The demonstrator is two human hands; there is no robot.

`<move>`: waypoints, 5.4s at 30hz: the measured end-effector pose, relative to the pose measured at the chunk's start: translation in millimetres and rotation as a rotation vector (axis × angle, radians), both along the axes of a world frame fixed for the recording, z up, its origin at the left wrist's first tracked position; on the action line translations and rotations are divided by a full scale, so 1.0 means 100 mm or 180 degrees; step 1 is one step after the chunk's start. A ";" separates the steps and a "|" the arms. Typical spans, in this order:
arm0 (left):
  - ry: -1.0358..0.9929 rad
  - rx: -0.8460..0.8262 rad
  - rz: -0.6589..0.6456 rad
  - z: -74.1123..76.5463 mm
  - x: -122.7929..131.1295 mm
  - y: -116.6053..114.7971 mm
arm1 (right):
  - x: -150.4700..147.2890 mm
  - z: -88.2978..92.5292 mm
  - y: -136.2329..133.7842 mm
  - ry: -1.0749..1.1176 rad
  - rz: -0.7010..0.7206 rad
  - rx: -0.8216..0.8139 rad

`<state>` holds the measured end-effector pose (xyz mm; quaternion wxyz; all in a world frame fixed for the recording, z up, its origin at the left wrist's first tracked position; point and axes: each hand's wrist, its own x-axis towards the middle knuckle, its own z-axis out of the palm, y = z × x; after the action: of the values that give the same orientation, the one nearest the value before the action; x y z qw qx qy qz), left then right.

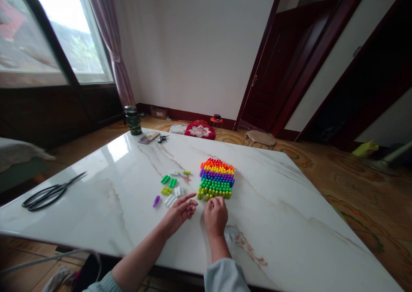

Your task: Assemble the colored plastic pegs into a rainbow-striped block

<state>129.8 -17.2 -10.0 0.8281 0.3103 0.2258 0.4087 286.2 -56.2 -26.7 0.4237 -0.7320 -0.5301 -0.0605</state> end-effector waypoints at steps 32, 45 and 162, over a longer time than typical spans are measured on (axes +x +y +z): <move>0.4661 0.3809 0.0517 0.36 -0.96 0.65 | 0.00 0.01 0.01 -0.0411 0.0040 -0.0590; 0.4614 0.3658 0.1184 0.26 -0.75 0.98 | -0.03 0.03 0.01 -0.0369 0.0054 -0.0582; 0.2691 0.3004 0.0626 -0.08 -0.02 -0.02 | 0.31 0.16 -0.13 0.1270 0.0276 0.0326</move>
<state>127.8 -19.6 -18.2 0.4005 0.7537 0.3561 0.3805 317.4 -68.8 -10.4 0.5591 -0.6834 -0.4630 0.0770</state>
